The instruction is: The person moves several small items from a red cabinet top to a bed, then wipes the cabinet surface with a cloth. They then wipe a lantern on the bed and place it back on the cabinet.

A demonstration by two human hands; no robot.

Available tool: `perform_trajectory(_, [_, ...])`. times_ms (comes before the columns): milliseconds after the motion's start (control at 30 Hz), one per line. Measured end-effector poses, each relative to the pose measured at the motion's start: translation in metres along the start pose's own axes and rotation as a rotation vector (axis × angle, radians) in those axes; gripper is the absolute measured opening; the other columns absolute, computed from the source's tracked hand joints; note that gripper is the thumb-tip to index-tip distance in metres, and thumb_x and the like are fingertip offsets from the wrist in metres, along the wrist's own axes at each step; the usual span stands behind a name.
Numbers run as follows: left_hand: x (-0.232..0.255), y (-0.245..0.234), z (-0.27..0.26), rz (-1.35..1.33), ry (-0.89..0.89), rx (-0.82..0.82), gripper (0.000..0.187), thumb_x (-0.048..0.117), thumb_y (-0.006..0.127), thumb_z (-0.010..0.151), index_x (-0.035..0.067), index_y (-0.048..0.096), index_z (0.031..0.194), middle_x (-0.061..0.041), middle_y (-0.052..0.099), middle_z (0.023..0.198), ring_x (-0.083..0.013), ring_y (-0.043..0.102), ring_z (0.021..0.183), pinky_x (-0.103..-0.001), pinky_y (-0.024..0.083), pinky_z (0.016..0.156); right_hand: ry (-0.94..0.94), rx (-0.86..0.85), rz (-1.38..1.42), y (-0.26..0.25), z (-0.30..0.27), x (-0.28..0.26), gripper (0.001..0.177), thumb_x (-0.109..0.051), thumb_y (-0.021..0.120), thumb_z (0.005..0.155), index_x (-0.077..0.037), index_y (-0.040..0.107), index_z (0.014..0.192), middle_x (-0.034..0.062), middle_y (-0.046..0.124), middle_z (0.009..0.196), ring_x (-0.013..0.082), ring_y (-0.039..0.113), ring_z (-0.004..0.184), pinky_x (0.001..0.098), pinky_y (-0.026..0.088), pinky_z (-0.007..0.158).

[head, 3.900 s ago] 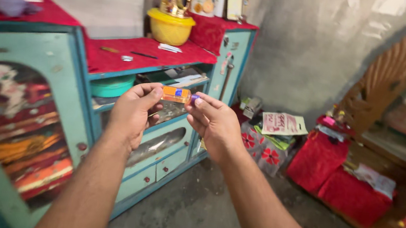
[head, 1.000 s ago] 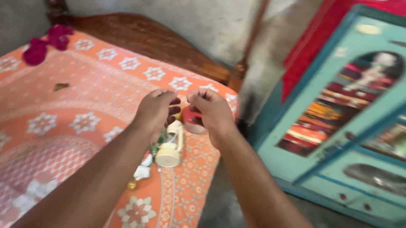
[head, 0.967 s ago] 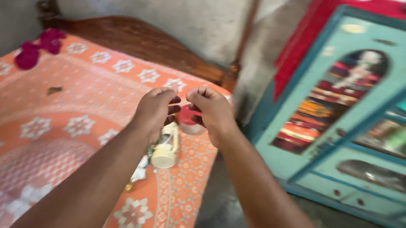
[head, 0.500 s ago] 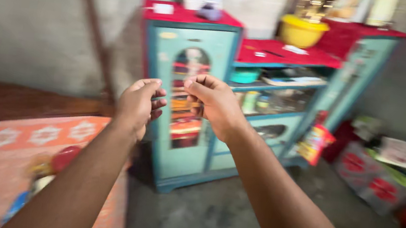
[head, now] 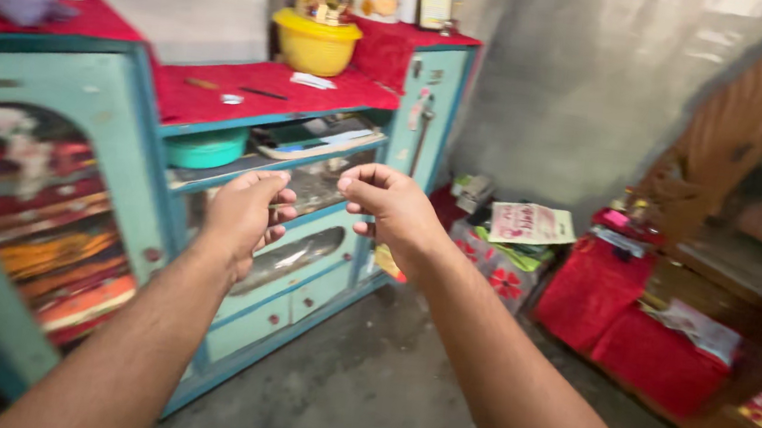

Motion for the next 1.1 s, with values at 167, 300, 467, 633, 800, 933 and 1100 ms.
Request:
perform_trajectory(167, [-0.025,0.065,0.045,-0.086,-0.102,-0.138,0.018,0.031,0.063,0.098,0.013,0.063,0.099,0.001,0.062,0.089,-0.0098,0.058,0.071,-0.027,0.046,0.058,0.033,0.059,0.036,-0.063,0.029,0.014,0.016,-0.026,0.074,0.091,-0.014,0.068,0.099,-0.0083,0.063,0.088,0.0034,0.057,0.077,0.0248,0.048,0.067])
perform_trajectory(300, [-0.035,0.088,0.087,-0.109,-0.122,-0.199,0.017,0.030,0.063,0.096,0.015,0.066,0.104,0.001,0.064,0.091,-0.0099,0.058,0.073,-0.027,0.046,0.060,0.068,0.094,0.016,-0.088,0.067,0.033,0.016,-0.028,0.072,0.092,-0.014,0.068,0.098,-0.0081,0.064,0.087,0.0033,0.056,0.076,0.0254,0.048,0.066])
perform_trajectory(467, [-0.040,0.074,0.167,-0.109,-0.082,-0.249,0.019,0.031,0.063,0.096,0.015,0.065,0.105,0.001,0.064,0.091,-0.0104,0.059,0.074,-0.027,0.047,0.061,0.079,0.110,-0.018,-0.089,0.145,0.058,0.015,-0.029,0.072,0.092,-0.016,0.067,0.099,-0.0084,0.062,0.086,0.0034,0.057,0.077,0.0266,0.050,0.070])
perform_trajectory(633, [-0.022,0.035,0.264,-0.107,-0.118,-0.194,0.020,0.032,0.063,0.095,0.017,0.067,0.108,0.001,0.064,0.089,-0.0122,0.059,0.074,-0.029,0.047,0.060,0.041,0.104,0.021,-0.077,0.242,0.061,0.016,-0.030,0.070,0.090,-0.018,0.066,0.099,-0.0104,0.065,0.089,0.0042,0.058,0.077,0.0289,0.048,0.071])
perform_trajectory(800, [0.005,-0.006,0.342,-0.148,-0.089,-0.188,0.020,0.033,0.063,0.096,0.016,0.065,0.106,0.001,0.065,0.089,-0.0116,0.061,0.075,-0.030,0.048,0.062,0.004,0.074,0.077,-0.063,0.324,0.072,0.018,-0.031,0.070,0.093,-0.017,0.067,0.103,-0.0083,0.065,0.091,0.0045,0.057,0.077,0.0292,0.047,0.073])
perform_trajectory(933, [0.012,-0.028,0.394,-0.132,-0.064,-0.135,0.019,0.033,0.064,0.096,0.016,0.066,0.105,0.002,0.065,0.087,-0.0114,0.060,0.074,-0.030,0.048,0.062,0.022,0.036,0.050,-0.055,0.384,0.090,0.016,-0.030,0.069,0.094,-0.016,0.067,0.101,-0.0071,0.065,0.091,0.0052,0.058,0.078,0.0293,0.050,0.072])
perform_trajectory(1100, [-0.011,-0.043,0.451,-0.137,-0.116,-0.076,0.018,0.032,0.063,0.096,0.017,0.066,0.104,0.002,0.065,0.087,-0.0115,0.060,0.073,-0.030,0.047,0.062,0.072,0.034,0.003,-0.063,0.449,0.119,0.017,-0.031,0.066,0.094,-0.015,0.069,0.099,-0.0064,0.068,0.091,0.0056,0.060,0.081,0.0262,0.049,0.068])
Point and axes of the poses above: each hand's wrist, its own z-axis towards the middle knuckle, its own y-axis out of the palm, x = y × z, the point moved 6 cm from there along z, towards the middle knuckle
